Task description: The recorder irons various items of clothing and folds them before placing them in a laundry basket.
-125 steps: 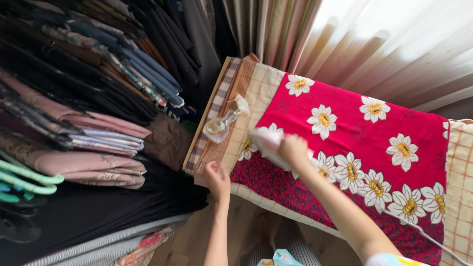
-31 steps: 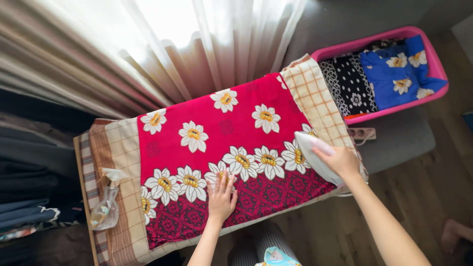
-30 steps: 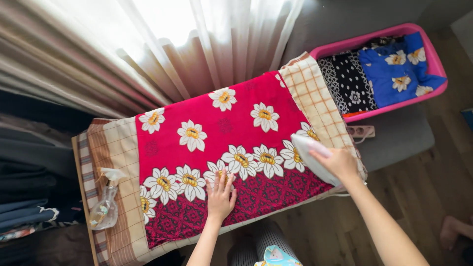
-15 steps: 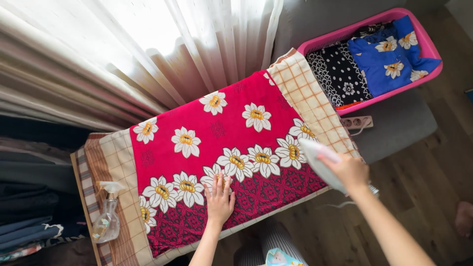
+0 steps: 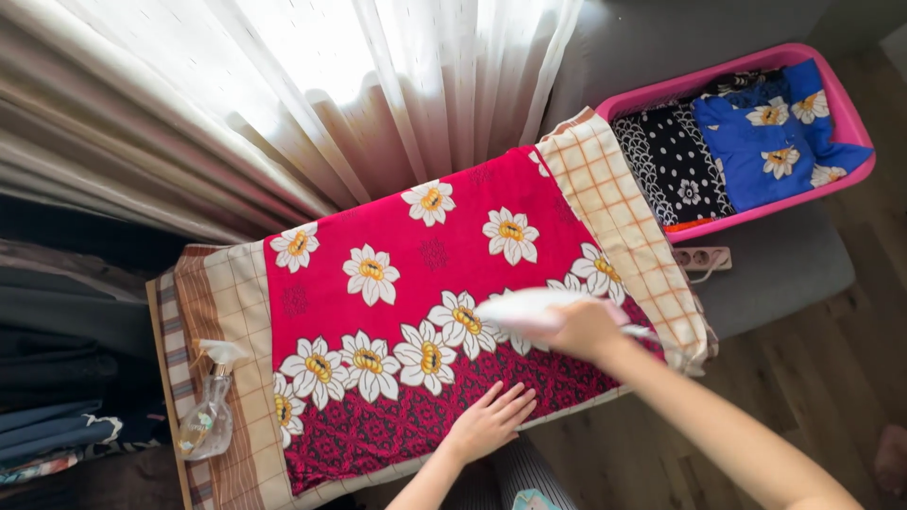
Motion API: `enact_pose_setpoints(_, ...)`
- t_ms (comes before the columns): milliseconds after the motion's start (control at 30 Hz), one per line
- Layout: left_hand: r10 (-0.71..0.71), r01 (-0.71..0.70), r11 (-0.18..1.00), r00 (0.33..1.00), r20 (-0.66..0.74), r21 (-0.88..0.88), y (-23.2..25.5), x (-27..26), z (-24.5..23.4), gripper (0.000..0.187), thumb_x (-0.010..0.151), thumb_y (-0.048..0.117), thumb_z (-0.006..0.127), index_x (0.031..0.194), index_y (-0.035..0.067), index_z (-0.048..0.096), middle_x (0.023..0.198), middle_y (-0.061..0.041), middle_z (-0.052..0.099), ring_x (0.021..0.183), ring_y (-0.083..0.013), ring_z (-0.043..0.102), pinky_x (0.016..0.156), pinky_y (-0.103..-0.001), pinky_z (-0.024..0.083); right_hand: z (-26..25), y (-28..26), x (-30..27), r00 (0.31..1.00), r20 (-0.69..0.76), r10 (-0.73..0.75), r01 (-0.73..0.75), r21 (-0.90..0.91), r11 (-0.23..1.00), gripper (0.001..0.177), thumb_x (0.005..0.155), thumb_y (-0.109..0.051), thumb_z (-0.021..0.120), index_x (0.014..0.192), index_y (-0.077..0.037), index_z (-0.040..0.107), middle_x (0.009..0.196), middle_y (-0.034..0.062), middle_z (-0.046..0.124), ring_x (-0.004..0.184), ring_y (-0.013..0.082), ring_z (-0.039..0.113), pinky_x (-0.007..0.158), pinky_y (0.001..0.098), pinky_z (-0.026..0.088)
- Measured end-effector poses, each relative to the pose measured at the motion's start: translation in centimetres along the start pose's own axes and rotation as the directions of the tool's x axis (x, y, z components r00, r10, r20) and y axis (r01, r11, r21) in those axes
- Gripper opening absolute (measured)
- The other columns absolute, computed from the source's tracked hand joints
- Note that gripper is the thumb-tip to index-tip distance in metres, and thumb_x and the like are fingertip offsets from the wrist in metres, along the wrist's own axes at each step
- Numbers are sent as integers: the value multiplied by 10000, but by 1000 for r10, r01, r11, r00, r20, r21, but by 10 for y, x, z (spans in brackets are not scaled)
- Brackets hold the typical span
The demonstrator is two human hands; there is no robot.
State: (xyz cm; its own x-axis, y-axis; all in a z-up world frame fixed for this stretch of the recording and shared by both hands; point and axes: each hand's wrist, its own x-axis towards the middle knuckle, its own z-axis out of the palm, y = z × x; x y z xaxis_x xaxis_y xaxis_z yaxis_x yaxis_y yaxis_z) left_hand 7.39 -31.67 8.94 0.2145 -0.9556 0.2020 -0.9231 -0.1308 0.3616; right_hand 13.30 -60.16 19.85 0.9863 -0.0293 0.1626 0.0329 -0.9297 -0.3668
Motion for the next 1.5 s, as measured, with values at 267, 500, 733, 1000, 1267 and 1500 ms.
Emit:
enact_pose_setpoints(267,-31,26,995,998,52,98,-4,4,-1,702,904,380,661,1523,90,496,1631,-59,437,1537,-240,361,1263,-475,262,44,21,109,994,-13,110,-109,-318,942,705,765,-820,627,769,-130,775,656,189,706,591,358,718,521,486,573)
enact_pose_setpoints(500,-12,24,988,997,-77,152,-7,2,-5,574,1030,352,619,1537,100,519,1637,-34,456,1554,-208,394,1291,-449,293,14,46,230,892,-146,427,-449,-182,875,731,741,-815,660,897,-118,816,743,214,730,709,411,733,595,525,576)
enact_pose_setpoints(733,-31,36,994,998,-48,102,-5,-1,-2,612,983,354,633,1530,102,526,1631,-26,471,1547,-203,398,1286,-440,287,19,36,205,878,103,467,-442,-197,875,741,744,-839,659,927,-140,820,846,193,767,806,374,753,700,493,593)
enact_pose_setpoints(1000,-128,125,992,981,-146,-26,18,14,18,582,883,268,713,1432,101,612,1552,-37,544,1451,-238,476,1270,-469,289,17,-16,73,854,354,381,-312,-237,920,747,701,-874,607,945,-201,818,780,146,771,748,315,771,683,467,626)
enact_pose_setpoints(1267,-257,284,958,902,-346,28,24,33,29,369,879,310,755,1190,140,654,1286,-44,589,1268,-247,517,1165,-498,331,17,-21,64,930,125,346,-320,-191,928,684,754,-806,614,907,-161,784,697,167,735,658,343,755,576,486,607)
enact_pose_setpoints(1500,-291,301,953,897,-332,-21,23,32,31,352,886,291,746,1186,135,650,1278,-57,579,1284,-263,513,1180,-492,332,22,35,174,864,-56,500,-502,-168,848,687,835,-772,647,893,-93,730,772,218,735,729,426,730,632,551,569)
